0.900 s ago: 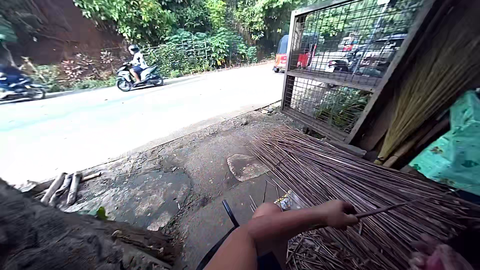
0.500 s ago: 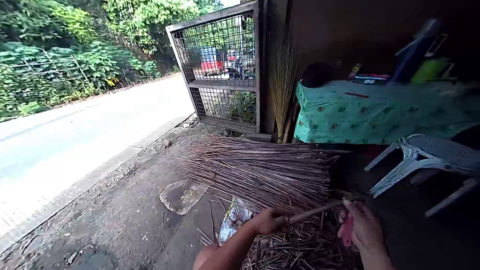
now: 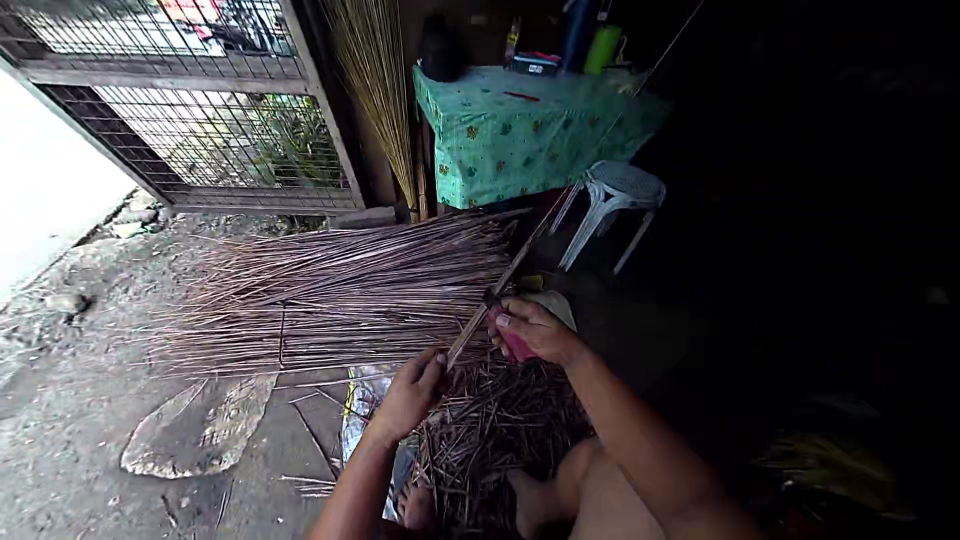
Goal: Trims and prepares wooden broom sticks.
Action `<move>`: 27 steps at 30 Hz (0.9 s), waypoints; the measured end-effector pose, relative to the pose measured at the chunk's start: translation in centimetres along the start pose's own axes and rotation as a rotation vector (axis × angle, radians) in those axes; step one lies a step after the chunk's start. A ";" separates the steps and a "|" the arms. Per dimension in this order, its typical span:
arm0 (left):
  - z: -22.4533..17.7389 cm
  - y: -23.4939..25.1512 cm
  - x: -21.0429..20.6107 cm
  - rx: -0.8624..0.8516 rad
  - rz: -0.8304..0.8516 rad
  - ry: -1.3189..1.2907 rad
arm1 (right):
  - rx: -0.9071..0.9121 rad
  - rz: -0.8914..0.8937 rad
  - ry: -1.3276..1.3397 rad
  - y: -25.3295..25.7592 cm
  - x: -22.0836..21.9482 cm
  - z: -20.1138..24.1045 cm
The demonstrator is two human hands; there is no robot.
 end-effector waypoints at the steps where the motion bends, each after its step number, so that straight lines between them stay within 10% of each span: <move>1: -0.1 -0.1 0.2 -0.019 -0.008 0.034 | -0.026 0.076 -0.015 0.1 -0.3 -0.2; 16: 0.5 -0.3 -1.0 0.017 0.042 -0.032 | 0.106 -0.073 -0.064 0.1 6.1 -0.2; 23: 0.7 -1.3 1.4 -0.046 0.010 0.104 | 0.314 -0.462 0.055 -1.9 13.0 2.8; 27: 0.6 -0.8 0.6 -0.033 0.013 0.095 | 0.085 -0.206 -0.023 -0.9 7.5 0.8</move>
Point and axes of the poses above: each hand's wrist, its own y-axis towards the middle knuckle, its own x-axis out of the back of the hand, z = x × y, the point moved 8 cm from there along y, towards the middle knuckle, and after that the axes turned 8 degrees about -z, right-handed, at the moved point
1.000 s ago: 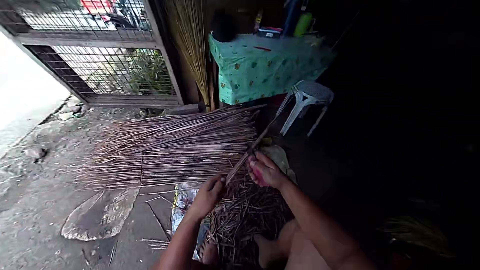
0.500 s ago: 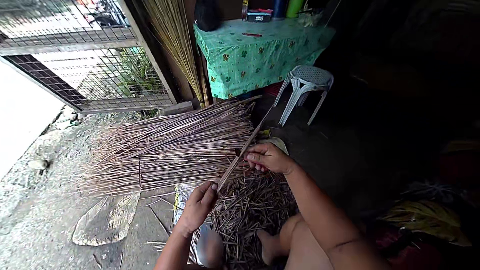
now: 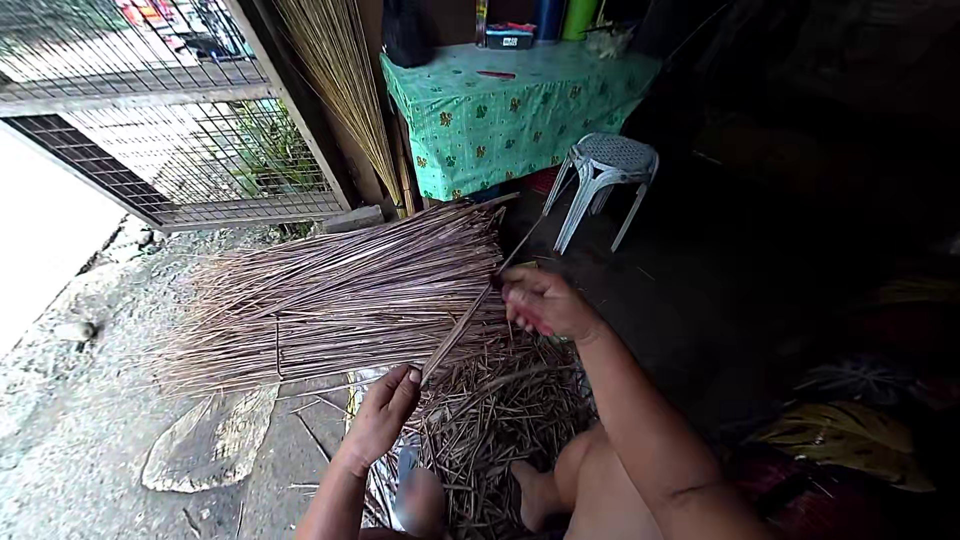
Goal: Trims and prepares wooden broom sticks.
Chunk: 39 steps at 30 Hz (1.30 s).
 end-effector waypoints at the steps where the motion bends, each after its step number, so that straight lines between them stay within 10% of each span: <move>1: 0.1 0.0 -0.4 0.016 0.019 -0.025 | -0.042 0.077 -0.004 -0.1 -2.1 -0.7; 16: -0.3 -1.3 -3.0 0.247 0.312 -0.502 | 0.200 0.033 -0.029 0.3 -2.0 1.0; 28: 0.9 -0.8 -1.6 0.158 0.175 -0.247 | 0.141 -0.569 0.127 0.4 7.2 1.3; 35: 0.3 0.5 0.0 -0.069 -0.079 0.044 | -0.097 0.102 -0.049 -0.1 -3.2 -1.0; 39: -0.4 0.2 0.7 -0.118 -0.148 0.096 | -0.058 0.075 -0.103 0.2 -4.2 -0.9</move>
Point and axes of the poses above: each hand's wrist, its own y-axis towards the middle knuckle, its own x-axis out of the back of the hand, z = x × y, the point moved 8 cm from there along y, towards the middle knuckle, and after that the axes turned 8 degrees about -z, right-handed, at the moved point
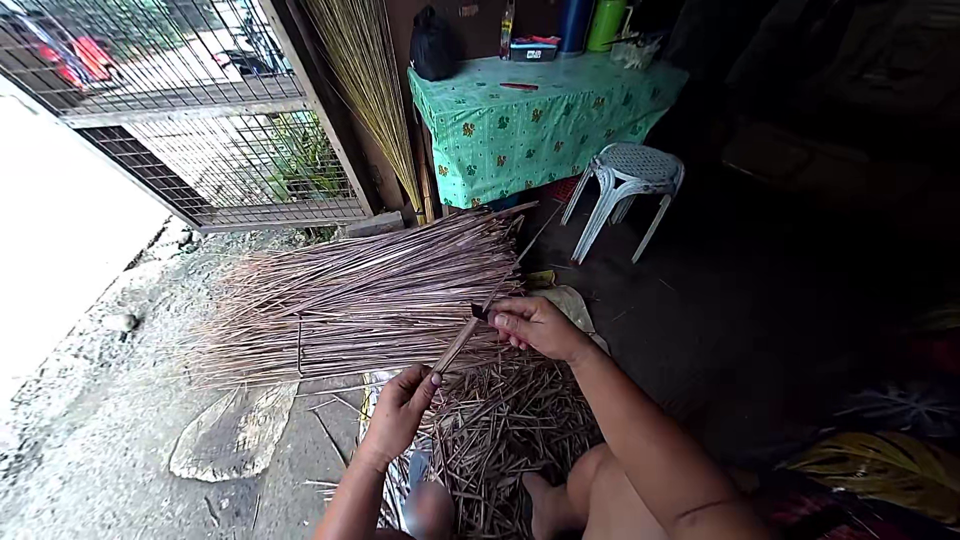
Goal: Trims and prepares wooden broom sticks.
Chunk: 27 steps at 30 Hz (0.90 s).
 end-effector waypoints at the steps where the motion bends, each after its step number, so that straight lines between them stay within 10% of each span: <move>1: -0.2 0.0 0.1 -0.009 -0.010 0.019 | 0.023 -0.035 -0.016 0.1 0.5 0.2; 12: -0.2 -0.3 -0.1 -0.046 0.015 0.044 | 0.097 -0.581 0.176 0.1 10.5 -0.3; 18: 0.2 -0.1 -0.8 -0.033 0.052 0.134 | -0.055 -0.220 0.296 0.5 5.3 -1.1; 27: -0.1 -0.5 -2.6 0.182 0.191 -0.184 | 0.088 -0.286 0.213 0.3 3.4 -0.4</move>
Point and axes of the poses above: each hand's wrist, its own y-axis towards the middle knuckle, its own x-axis out of the back of the hand, z = x × y, the point moved 8 cm from there along y, towards the middle knuckle, and after that the axes turned 8 degrees about -z, right-handed, at the moved point
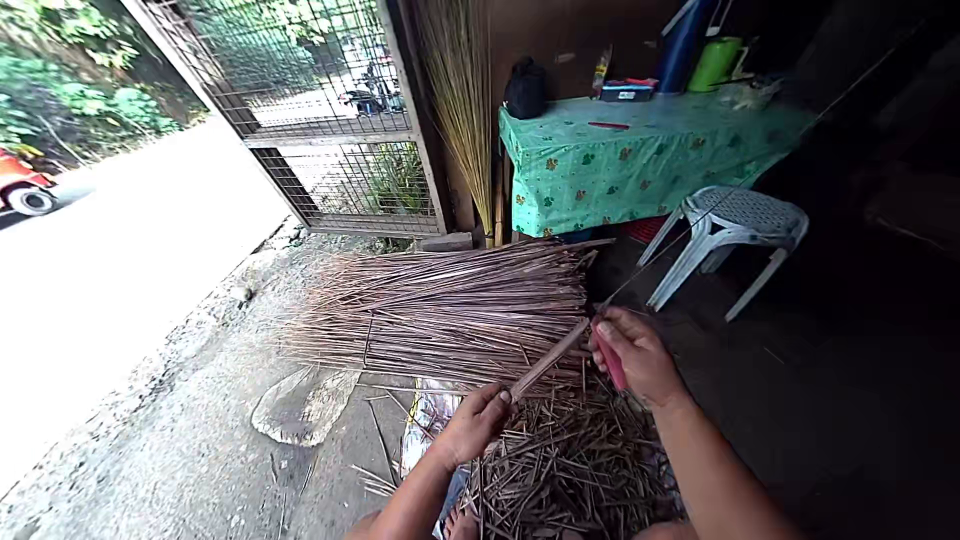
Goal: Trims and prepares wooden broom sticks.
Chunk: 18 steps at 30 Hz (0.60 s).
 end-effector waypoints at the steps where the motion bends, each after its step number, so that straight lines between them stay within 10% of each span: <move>1: 0.0 0.0 -0.4 0.020 -0.004 -0.081 | -0.006 0.042 -0.013 -0.7 -1.3 -0.3; 7: 0.3 -0.5 -0.6 0.118 -0.033 -0.372 | -0.105 0.505 -0.089 -4.7 -9.9 -2.5; 18: -0.7 -1.3 -1.2 0.136 0.124 -0.473 | 0.101 0.369 -0.109 -2.2 -5.1 -0.1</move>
Point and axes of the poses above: each hand's wrist, its own y-axis towards the middle knuckle, its own x-axis out of the back of the hand, z = x × y, the point moved 8 cm from there along y, towards the middle knuckle, and after that the axes turned 8 degrees about -z, right-handed, at the moved point
